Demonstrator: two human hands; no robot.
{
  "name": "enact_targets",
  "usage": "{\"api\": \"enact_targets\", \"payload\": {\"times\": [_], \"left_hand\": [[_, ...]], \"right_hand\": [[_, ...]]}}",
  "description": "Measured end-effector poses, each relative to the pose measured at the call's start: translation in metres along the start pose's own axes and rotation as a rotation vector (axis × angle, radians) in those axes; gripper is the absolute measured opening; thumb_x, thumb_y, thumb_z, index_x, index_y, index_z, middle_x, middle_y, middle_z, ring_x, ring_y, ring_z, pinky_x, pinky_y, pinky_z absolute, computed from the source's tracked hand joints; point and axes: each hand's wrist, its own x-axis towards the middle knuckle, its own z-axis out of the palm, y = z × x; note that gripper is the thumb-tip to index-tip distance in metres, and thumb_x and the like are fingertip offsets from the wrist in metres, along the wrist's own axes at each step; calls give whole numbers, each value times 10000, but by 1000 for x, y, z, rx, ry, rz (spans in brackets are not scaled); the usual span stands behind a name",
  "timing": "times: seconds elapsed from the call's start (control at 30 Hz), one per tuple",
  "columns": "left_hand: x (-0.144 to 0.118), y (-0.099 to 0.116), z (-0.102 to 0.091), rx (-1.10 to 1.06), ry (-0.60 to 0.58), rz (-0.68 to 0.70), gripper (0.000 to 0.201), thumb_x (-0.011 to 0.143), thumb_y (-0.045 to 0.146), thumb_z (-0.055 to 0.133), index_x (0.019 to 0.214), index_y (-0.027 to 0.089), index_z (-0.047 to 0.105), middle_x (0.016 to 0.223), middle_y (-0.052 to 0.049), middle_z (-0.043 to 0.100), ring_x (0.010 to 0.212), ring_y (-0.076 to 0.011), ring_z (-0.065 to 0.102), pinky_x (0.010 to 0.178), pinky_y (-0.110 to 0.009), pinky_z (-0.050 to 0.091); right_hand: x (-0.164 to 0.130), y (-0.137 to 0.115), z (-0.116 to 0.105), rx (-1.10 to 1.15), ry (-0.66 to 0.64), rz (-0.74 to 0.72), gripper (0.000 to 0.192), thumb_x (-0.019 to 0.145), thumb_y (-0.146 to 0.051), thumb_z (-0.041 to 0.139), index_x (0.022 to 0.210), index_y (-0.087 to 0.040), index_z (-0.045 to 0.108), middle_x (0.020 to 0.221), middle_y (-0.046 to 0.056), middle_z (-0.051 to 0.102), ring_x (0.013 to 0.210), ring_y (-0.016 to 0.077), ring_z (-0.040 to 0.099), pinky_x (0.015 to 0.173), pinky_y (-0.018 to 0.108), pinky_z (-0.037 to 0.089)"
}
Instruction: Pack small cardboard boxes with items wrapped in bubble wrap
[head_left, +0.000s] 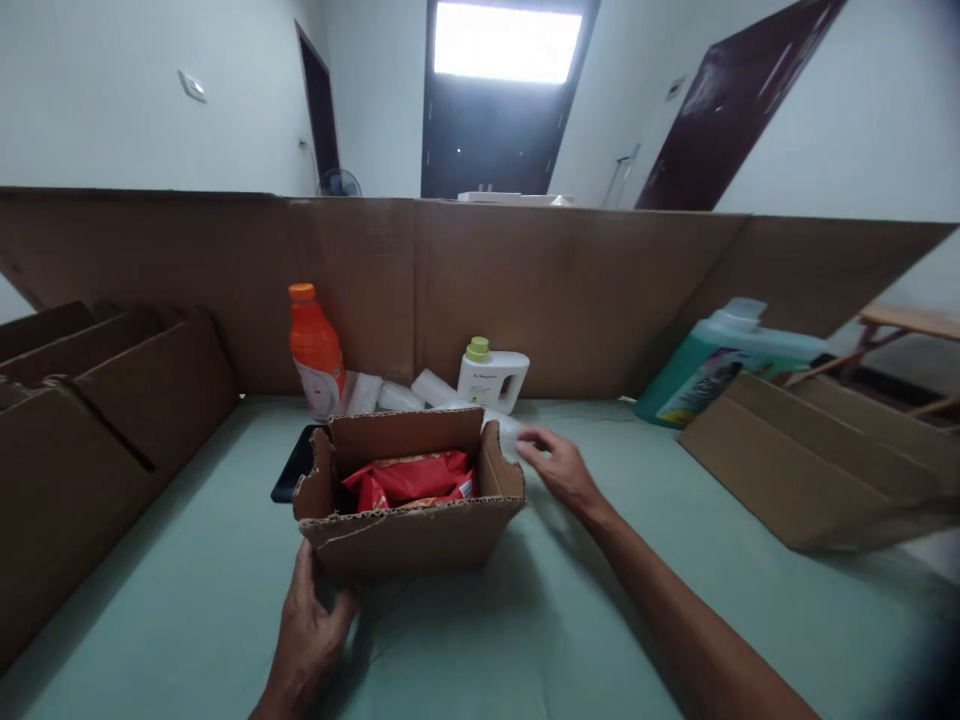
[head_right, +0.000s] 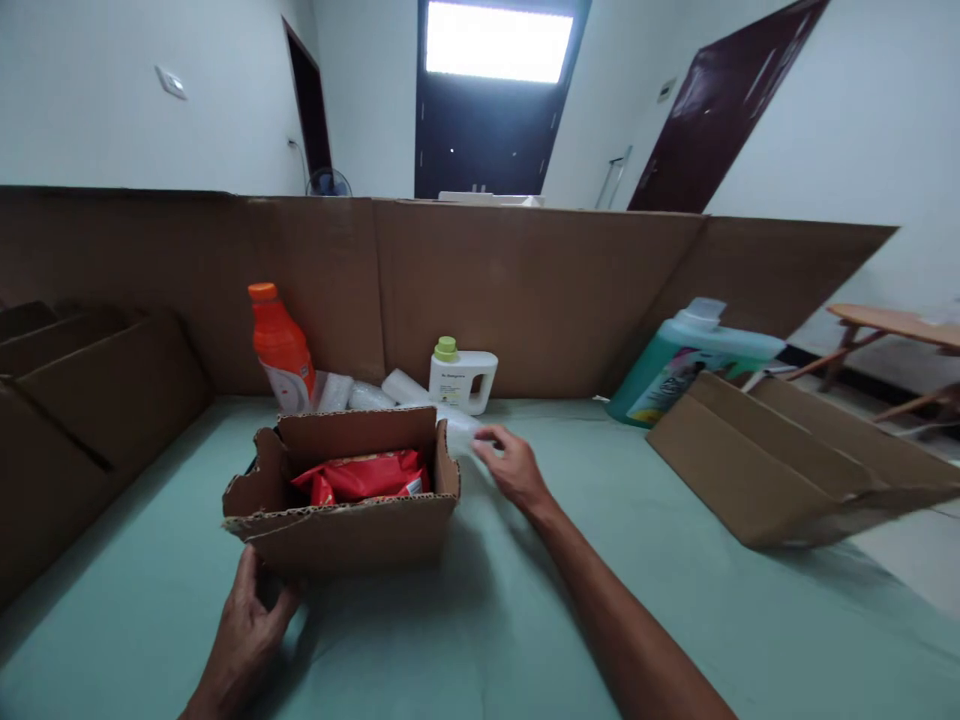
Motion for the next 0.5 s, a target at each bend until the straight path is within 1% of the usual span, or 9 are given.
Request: {"api": "enact_targets", "payload": {"times": [0.07,0.13,0.17,0.2,0.27,0.33,0.37,0.43,0.5], "left_hand": [[-1,2,-2,2,-37,-3,651,775,495,659,1298,158,467,1209,-147,623,1033,-294,634,725,-335,542],[-3,5,-3,-1,-54,4,616,785,481,661,1291,185,474,1196,-120,630,1026,-281,633,701,-316,532],[-3,7,-4,-5,-52,10,594,787,476,660,1277,193,482,1194,-112,631,1040,-281,629,718,-319,531],[-4,8,-5,-4,-49,17,572,785,472,661,1257,197,493,1191,-107,632,1056,-283,623,746,-328,530],[-4,10,-6,6,-46,32,547,770,471,668,1218,199,511,1182,-103,632,1064,-286,618,794,-353,527],[-4,12,-7,8,-41,45,562,755,472,676,1217,199,511,1180,-103,630,1064,-288,619,832,-374,525],[-4,13,-7,1,-39,46,583,751,472,676,1237,199,502,1185,-104,629,1068,-288,620,849,-383,525],[-4,13,-7,-15,-47,42,618,761,466,665,1288,202,478,1202,-105,628,1077,-284,625,881,-395,523],[-3,14,-6,-16,-64,52,619,771,454,656,1308,201,478,1224,-108,630,1097,-283,624,910,-400,518]], "right_hand": [[-29,14,-39,-12,9,127,416,862,-532,524,881,-161,713,766,53,706,697,201,642,647,313,518],[-61,25,-72,-44,34,237,440,814,-573,574,877,-162,716,724,50,691,628,193,617,585,304,494],[-75,29,-84,-68,61,281,436,784,-572,606,899,-166,717,781,69,708,651,201,626,595,315,496],[-89,29,-93,-96,101,313,432,763,-561,629,933,-174,717,888,98,726,713,219,646,629,334,506],[-110,22,-99,-130,187,324,410,769,-529,630,988,-192,708,1132,144,704,901,266,668,725,379,521],[-123,5,-89,-89,181,275,370,822,-494,595,1031,-209,705,1245,141,672,1036,284,654,794,400,525],[-127,-6,-78,-40,128,244,364,844,-474,587,1074,-216,702,1256,131,672,1067,281,650,811,400,529],[-127,-25,-48,96,-46,200,426,850,-422,608,1224,-224,656,1290,123,666,1114,275,643,836,396,537],[-120,-39,-15,234,-197,187,589,799,-352,648,1366,-216,562,1363,137,627,1188,285,618,858,399,540]]}}
